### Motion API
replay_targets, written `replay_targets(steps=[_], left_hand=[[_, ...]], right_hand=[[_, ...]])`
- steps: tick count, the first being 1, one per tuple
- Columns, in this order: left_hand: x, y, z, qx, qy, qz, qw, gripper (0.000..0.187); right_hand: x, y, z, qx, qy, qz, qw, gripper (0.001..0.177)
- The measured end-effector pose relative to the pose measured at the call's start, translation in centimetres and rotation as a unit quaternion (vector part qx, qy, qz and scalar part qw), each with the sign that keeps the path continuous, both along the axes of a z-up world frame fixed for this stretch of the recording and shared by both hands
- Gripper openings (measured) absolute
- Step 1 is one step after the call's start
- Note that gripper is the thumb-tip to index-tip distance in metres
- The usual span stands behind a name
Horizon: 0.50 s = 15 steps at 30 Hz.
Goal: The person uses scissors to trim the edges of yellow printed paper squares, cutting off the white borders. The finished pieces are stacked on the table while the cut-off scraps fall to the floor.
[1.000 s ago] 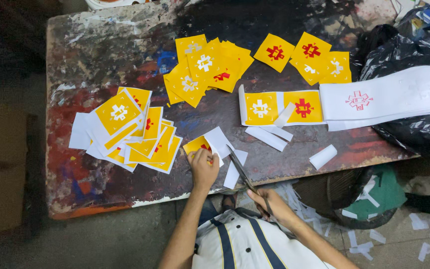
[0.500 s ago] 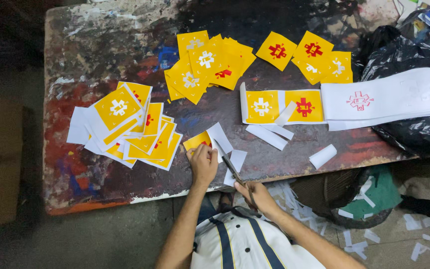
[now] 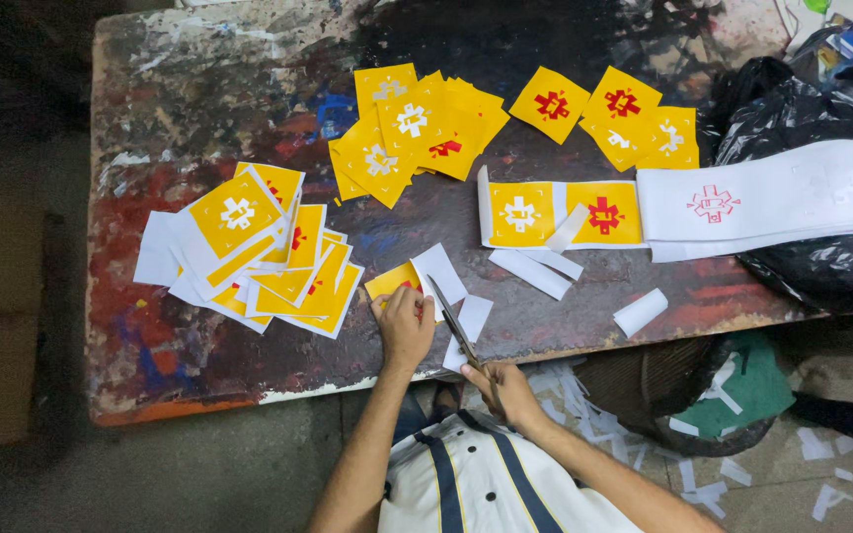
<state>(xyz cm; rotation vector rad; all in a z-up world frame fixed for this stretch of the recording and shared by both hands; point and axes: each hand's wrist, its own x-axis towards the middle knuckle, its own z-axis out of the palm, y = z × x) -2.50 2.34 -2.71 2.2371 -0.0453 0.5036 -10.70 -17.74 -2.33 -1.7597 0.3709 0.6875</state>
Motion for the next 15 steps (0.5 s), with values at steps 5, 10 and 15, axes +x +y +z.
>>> replay_targets(steps=[5,10,15], left_hand=[[0.0,0.0,0.1,-0.002,-0.001,0.0,1.0,0.018],[0.0,0.0,0.0,0.001,-0.011,-0.001,1.0,0.018],[0.1,0.1,0.0,-0.003,-0.011,0.0,1.0,0.017]], right_hand=[[0.2,-0.1,0.9,0.019,0.0,0.008,1.0,0.056],[2.6,0.7,2.5,0.053,0.019,0.032,0.998,0.052],[4.8,1.5,3.1,0.051,-0.008,0.065,0.997,0.064]])
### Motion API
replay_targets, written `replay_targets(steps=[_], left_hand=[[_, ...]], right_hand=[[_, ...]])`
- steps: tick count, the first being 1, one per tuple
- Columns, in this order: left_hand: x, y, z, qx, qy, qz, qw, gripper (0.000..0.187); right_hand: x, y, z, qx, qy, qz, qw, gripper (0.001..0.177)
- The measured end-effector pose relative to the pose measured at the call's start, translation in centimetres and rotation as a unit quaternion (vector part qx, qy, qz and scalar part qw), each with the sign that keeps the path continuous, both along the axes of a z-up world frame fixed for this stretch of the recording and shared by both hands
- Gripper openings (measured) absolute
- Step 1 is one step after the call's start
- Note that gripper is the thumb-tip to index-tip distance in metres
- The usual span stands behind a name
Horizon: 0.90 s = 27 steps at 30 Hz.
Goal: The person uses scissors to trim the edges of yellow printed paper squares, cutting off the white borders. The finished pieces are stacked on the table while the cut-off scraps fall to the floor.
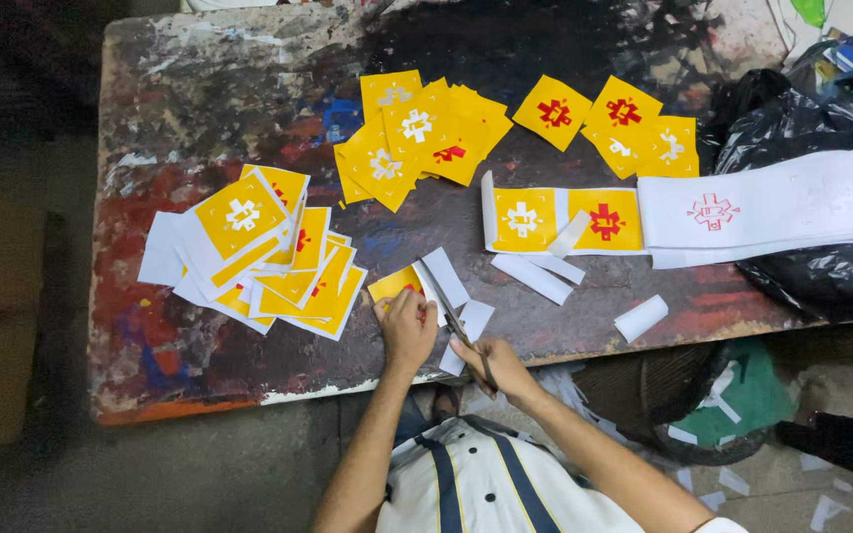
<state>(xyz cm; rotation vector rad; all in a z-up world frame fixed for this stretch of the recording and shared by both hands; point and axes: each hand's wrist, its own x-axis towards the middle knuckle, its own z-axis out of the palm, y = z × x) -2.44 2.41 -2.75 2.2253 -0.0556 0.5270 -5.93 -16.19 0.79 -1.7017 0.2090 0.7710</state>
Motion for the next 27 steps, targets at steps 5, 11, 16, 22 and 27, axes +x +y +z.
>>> replay_targets(steps=[5,11,16,22,27], left_hand=[[0.0,0.0,0.1,0.0,-0.007,-0.003,1.0,0.017],[0.1,0.2,0.2,0.011,-0.005,-0.027,1.0,0.015],[2.3,2.4,-0.1,0.029,0.02,-0.215,0.976,0.014],[4.8,4.4,2.1,0.237,0.046,-0.28,0.929,0.027],[3.2,1.6,4.5,0.204,0.085,-0.231,0.948,0.06]], right_hand=[[0.0,0.2,-0.6,0.008,0.012,-0.015,1.0,0.059],[-0.5,-0.5,-1.2,0.029,0.033,-0.07,0.997,0.054],[-1.6,-4.8,-0.6,0.035,0.033,-0.127,0.991,0.052],[-4.2,-7.8,0.0,0.056,0.054,-0.144,0.987,0.054],[-5.4,-7.4,-0.1,0.067,0.073,-0.155,0.983,0.052]])
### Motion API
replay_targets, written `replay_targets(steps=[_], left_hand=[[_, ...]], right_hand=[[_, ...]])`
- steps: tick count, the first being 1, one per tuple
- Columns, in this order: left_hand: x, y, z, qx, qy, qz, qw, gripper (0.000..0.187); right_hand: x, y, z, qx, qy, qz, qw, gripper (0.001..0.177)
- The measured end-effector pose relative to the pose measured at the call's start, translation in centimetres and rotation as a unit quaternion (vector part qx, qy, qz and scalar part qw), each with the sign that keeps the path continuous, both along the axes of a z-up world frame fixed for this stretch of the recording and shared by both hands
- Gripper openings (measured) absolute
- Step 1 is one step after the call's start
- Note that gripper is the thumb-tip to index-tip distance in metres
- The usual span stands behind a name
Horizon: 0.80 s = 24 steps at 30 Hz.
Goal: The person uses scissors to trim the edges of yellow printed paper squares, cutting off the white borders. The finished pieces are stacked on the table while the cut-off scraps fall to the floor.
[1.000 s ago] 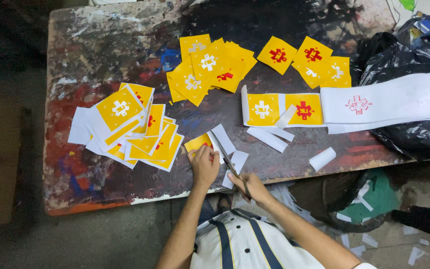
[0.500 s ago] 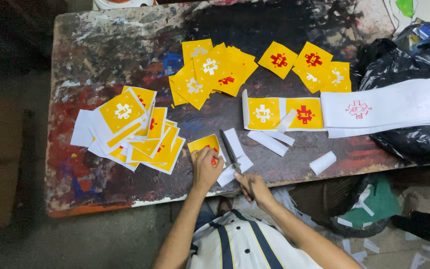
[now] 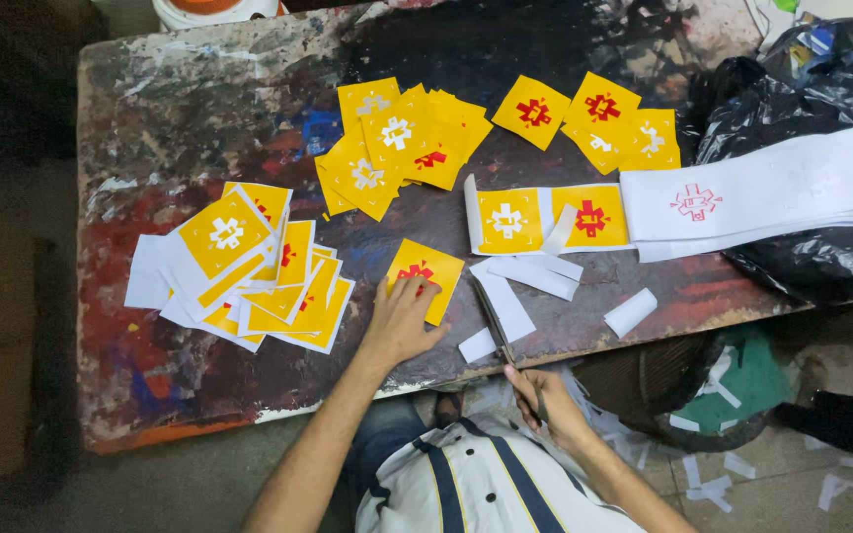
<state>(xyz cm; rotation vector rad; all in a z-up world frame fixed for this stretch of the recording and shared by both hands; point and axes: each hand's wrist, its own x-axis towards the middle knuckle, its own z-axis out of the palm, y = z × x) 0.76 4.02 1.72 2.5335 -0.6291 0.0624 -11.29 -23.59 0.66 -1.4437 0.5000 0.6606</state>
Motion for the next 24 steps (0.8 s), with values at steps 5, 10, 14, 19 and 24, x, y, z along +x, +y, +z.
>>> replay_targets(steps=[5,10,14,19,24], left_hand=[[-0.1,-2.0,-1.2,0.05,-0.01,0.04,0.998,0.061],[-0.1,-1.0,-3.9,0.034,-0.062,0.029,0.997,0.031],[-0.1,-0.9,-4.1,0.009,-0.04,0.066,0.997,0.023],[-0.1,-3.0,-2.7,0.056,-0.068,0.132,0.987,0.034],[0.0,-4.2,-2.9,0.058,-0.046,0.215,0.974,0.023]], right_hand=[[0.0,0.1,0.0,0.016,0.004,0.007,1.0,0.052],[0.2,0.1,0.1,0.007,0.016,0.007,1.0,0.052],[0.1,0.2,0.4,0.004,0.003,0.022,1.0,0.051],[0.1,0.2,0.6,0.009,0.011,0.023,1.0,0.049],[-0.3,-0.1,1.0,0.008,-0.007,0.037,0.999,0.052]])
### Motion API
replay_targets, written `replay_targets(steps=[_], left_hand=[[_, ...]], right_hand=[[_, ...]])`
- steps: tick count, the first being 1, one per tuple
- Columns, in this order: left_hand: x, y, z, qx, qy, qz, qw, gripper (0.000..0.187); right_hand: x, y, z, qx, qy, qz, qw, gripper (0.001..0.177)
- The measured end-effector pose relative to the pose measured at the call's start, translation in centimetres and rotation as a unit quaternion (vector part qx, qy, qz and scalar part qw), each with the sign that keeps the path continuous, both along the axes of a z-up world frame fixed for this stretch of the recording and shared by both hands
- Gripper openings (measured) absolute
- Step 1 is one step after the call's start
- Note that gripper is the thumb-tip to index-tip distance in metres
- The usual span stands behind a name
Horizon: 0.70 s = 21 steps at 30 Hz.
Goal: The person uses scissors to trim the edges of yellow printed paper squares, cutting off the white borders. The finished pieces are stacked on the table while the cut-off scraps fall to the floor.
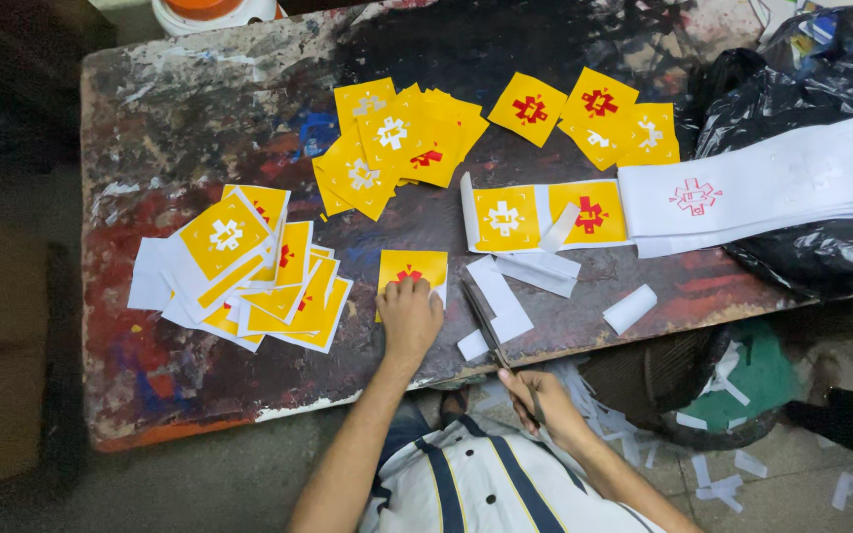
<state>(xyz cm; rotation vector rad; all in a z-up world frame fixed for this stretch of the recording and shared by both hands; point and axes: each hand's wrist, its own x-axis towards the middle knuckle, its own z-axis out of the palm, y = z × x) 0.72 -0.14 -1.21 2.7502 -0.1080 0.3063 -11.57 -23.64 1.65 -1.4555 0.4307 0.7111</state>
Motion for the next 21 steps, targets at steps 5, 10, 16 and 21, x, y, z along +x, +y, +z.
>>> replay_targets(steps=[5,10,16,21], left_hand=[[0.0,0.1,-2.1,-0.163,-0.04,0.085,0.982,0.021],[0.3,0.8,-3.2,-0.257,-0.037,0.132,0.957,0.019],[1.4,1.8,-1.4,-0.238,0.043,0.102,0.965,0.022],[2.5,0.9,0.2,-0.108,0.134,0.05,0.984,0.024]], right_hand=[[-0.4,0.0,0.7,-0.025,0.012,0.019,0.999,0.05],[-1.0,0.5,0.7,-0.063,0.007,0.046,0.997,0.049],[-0.9,0.7,0.1,-0.05,-0.01,0.078,0.996,0.05],[-0.8,0.6,0.3,-0.026,0.005,0.057,0.998,0.051]])
